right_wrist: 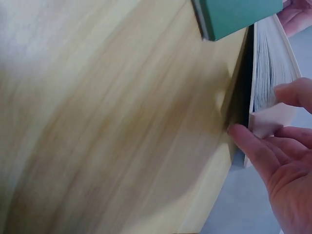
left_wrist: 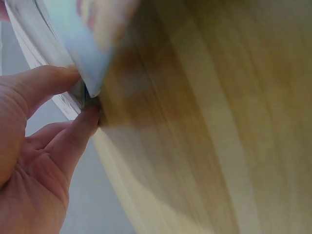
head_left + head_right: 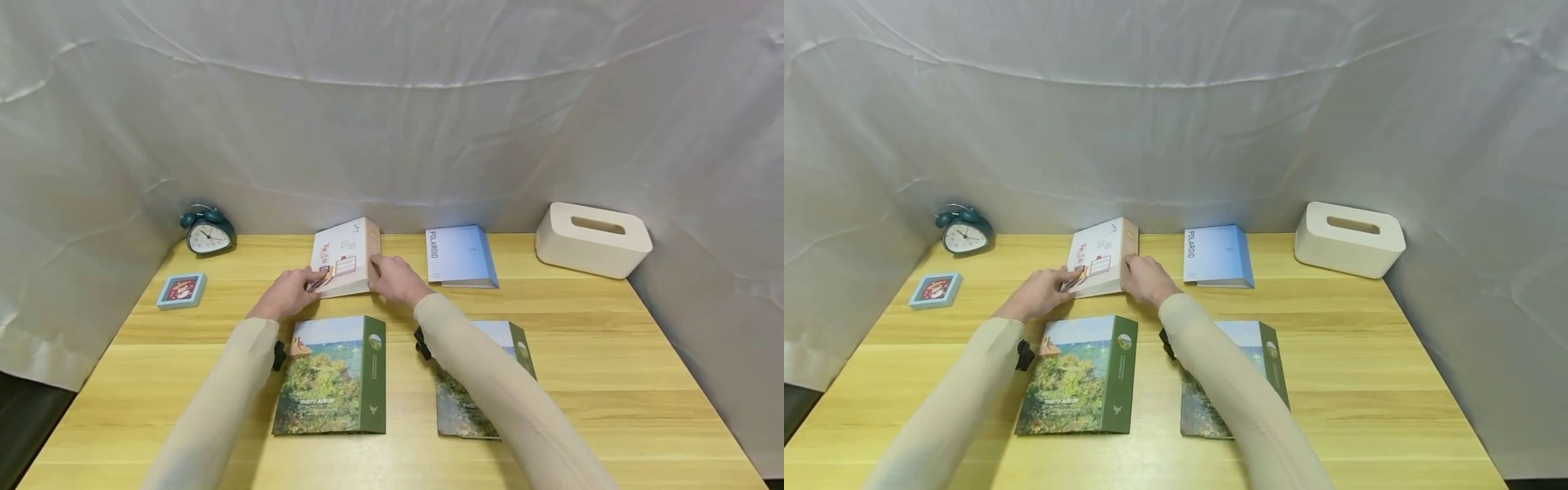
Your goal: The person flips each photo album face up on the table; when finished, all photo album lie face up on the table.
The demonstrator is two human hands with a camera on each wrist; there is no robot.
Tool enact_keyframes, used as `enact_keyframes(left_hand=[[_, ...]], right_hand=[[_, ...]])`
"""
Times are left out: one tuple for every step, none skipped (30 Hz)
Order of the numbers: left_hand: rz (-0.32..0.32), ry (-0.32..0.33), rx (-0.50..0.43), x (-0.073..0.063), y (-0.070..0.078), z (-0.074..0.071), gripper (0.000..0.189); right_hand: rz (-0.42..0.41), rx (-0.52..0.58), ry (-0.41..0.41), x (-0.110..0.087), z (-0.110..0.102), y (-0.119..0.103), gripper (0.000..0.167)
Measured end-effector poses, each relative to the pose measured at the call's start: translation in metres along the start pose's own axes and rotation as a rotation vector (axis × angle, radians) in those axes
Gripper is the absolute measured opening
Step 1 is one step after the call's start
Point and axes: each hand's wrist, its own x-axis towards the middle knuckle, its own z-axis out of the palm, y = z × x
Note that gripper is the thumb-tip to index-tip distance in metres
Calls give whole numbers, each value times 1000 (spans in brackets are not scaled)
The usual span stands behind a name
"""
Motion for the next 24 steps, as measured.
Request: enact_keyframes(left_hand=[[2,1,3,0,0,0,54],[3,-1,11,0,0,0,54],[2,-1,16,0,0,0,54],[0,-3,22,-1,1,0,55],[0,-2,26,-1,1,0,55],[-1,0,28,-1,1,0,55],[0,4,29,-1,1,-1,55],[0,8,31,-1,2,-1,55],[1,12,32,-1,2,-1,55],[2,17,32,-1,2,-1,55],[1,22,31,-1,2,-1,55],[1,27,29,-1,2,-1,55],[3,32,28,-1,2,-1,55],[4,35,26,-1,1,-1,55],[6,38,21,0,1,-1,55],[6,42,17,0,1,0,55],[12,44,17,0,0,0,55],[15,48,17,0,0,1,55],[16,50,14,0,0,1,55],[14,51,11,0,0,2,55],[18,52,13,-1,0,2,55],[18,54,13,-1,0,2,55],[21,54,13,-1,0,2,56],[17,54,4,-1,1,1,56]], right_hand=[[-2,6,3,-1,-1,-1,69],[-6,10,8,-2,-1,-2,69],[-10,19,10,-3,-1,-3,68],[-13,24,15,-4,-2,-4,68],[-15,34,16,-5,-2,-4,67],[-20,36,21,-5,-2,-5,67],[-22,47,23,-6,-2,-5,66],[-27,53,27,-6,-2,-5,65],[-32,54,31,-6,-2,-5,65],[-38,45,38,-6,-2,-6,64],[-45,39,42,-6,-2,-6,63],[-52,30,48,-6,-2,-7,62],[-57,24,51,-6,-2,-7,61],[-61,16,56,-6,-3,-8,61],[-64,8,57,-6,-3,-9,60],[-65,1,58,-7,-3,-9,60],[-65,2,57,-8,-3,-10,60],[-66,1,58,-8,-3,-10,60],[-65,-2,57,-8,-3,-11,60],[-66,-6,59,-9,-3,-11,60],[-69,-13,63,-9,-3,-12,60],[-75,-16,70,-9,-3,-13,59],[-83,-23,77,-9,-3,-14,59],[-95,-36,87,-9,-3,-15,58]])
